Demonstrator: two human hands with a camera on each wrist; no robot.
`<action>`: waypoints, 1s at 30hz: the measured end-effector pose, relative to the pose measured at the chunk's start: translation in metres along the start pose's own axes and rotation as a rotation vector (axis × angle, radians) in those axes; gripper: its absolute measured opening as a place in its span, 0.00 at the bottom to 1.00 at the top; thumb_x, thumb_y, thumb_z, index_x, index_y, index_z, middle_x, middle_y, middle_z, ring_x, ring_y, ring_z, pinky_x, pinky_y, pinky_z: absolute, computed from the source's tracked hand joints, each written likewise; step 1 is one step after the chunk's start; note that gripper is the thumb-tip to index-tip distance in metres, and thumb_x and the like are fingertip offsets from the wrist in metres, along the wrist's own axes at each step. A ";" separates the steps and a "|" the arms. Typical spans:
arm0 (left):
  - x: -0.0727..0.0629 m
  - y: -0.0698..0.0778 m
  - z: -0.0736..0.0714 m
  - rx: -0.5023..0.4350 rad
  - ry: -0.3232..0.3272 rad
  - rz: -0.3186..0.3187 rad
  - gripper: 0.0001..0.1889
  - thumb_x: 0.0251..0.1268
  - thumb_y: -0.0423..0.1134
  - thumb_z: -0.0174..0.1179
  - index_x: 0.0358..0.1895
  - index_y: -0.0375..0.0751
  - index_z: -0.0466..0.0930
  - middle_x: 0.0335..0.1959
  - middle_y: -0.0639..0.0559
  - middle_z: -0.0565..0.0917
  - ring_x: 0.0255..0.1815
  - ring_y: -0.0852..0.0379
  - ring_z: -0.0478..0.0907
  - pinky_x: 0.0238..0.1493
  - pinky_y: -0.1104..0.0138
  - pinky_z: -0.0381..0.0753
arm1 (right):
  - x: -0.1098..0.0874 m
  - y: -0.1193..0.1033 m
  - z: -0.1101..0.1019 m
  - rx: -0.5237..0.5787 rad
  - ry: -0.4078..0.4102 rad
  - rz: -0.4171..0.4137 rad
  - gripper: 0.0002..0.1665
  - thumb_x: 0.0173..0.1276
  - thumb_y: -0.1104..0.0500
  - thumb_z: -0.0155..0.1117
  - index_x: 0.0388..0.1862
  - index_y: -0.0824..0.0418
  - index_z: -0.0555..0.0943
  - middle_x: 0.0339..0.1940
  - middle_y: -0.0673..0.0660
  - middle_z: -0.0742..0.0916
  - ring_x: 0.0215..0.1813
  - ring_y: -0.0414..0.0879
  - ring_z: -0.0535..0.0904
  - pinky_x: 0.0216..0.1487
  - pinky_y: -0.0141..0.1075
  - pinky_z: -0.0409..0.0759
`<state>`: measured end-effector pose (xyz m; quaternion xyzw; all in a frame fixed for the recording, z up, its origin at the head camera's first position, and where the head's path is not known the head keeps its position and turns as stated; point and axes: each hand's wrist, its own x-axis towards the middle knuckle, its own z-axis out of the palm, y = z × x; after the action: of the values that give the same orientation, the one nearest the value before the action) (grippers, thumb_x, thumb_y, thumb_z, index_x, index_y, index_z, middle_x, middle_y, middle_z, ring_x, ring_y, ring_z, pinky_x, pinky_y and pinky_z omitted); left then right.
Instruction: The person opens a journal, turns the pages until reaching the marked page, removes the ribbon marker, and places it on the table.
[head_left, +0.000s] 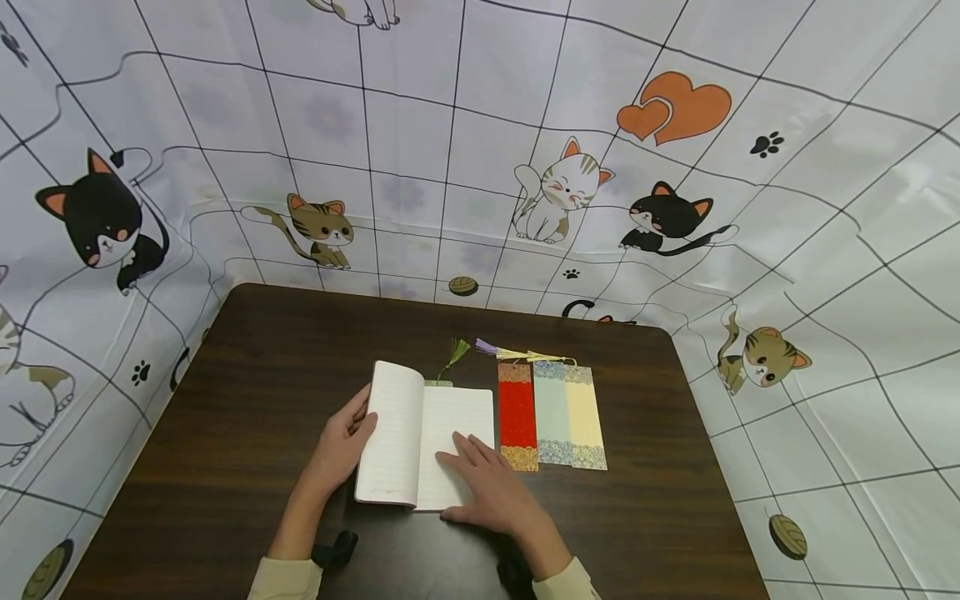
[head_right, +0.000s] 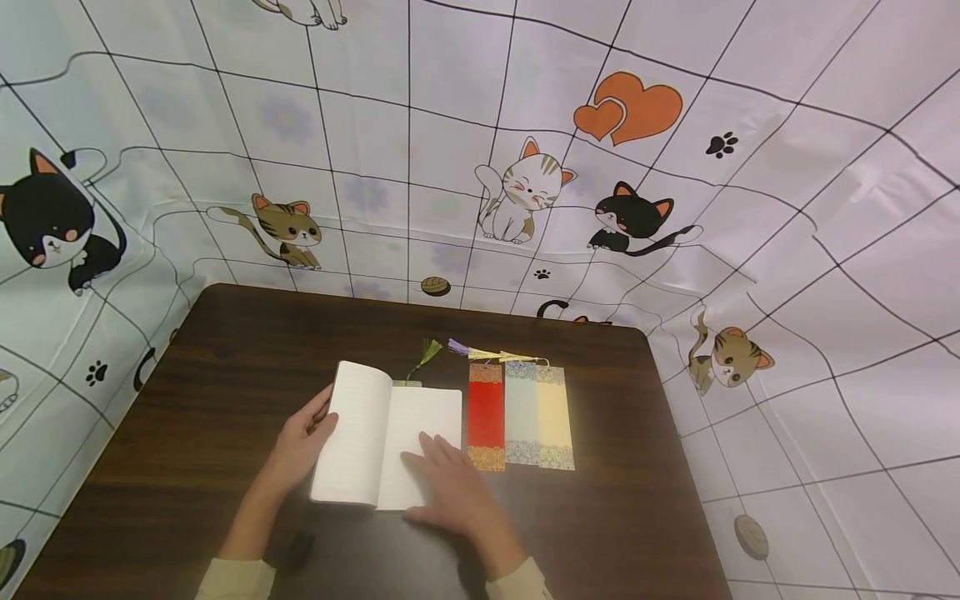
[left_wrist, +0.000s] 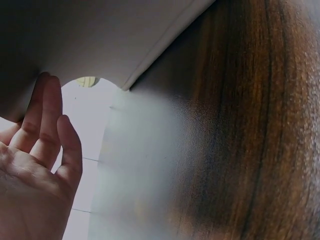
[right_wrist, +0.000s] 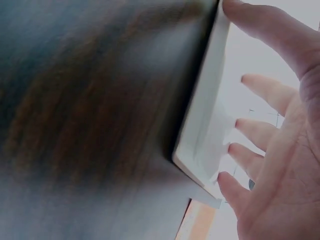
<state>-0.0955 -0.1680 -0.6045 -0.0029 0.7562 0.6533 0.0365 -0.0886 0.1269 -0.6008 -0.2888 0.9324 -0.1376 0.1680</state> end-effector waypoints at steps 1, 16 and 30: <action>0.000 0.000 0.000 0.003 0.000 0.001 0.32 0.90 0.44 0.50 0.88 0.46 0.53 0.81 0.36 0.71 0.69 0.44 0.78 0.57 0.72 0.80 | 0.000 0.000 0.000 0.004 -0.004 0.002 0.51 0.65 0.36 0.76 0.85 0.36 0.67 0.90 0.49 0.62 0.89 0.55 0.59 0.82 0.63 0.65; 0.005 0.000 0.001 0.033 -0.016 -0.004 0.32 0.90 0.47 0.49 0.89 0.47 0.52 0.82 0.38 0.70 0.67 0.51 0.78 0.57 0.71 0.80 | -0.006 -0.002 -0.012 0.075 -0.009 -0.014 0.34 0.73 0.45 0.73 0.76 0.42 0.79 0.84 0.49 0.73 0.83 0.50 0.70 0.80 0.55 0.71; 0.003 0.004 0.003 0.017 -0.032 -0.048 0.34 0.91 0.48 0.48 0.89 0.44 0.49 0.83 0.35 0.67 0.75 0.39 0.74 0.58 0.70 0.80 | -0.016 -0.002 -0.017 0.171 0.090 -0.007 0.30 0.72 0.67 0.67 0.72 0.52 0.82 0.79 0.56 0.79 0.81 0.56 0.72 0.78 0.54 0.73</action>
<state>-0.0983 -0.1639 -0.6013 -0.0101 0.7607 0.6458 0.0643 -0.0817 0.1380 -0.5810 -0.2701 0.9229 -0.2299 0.1497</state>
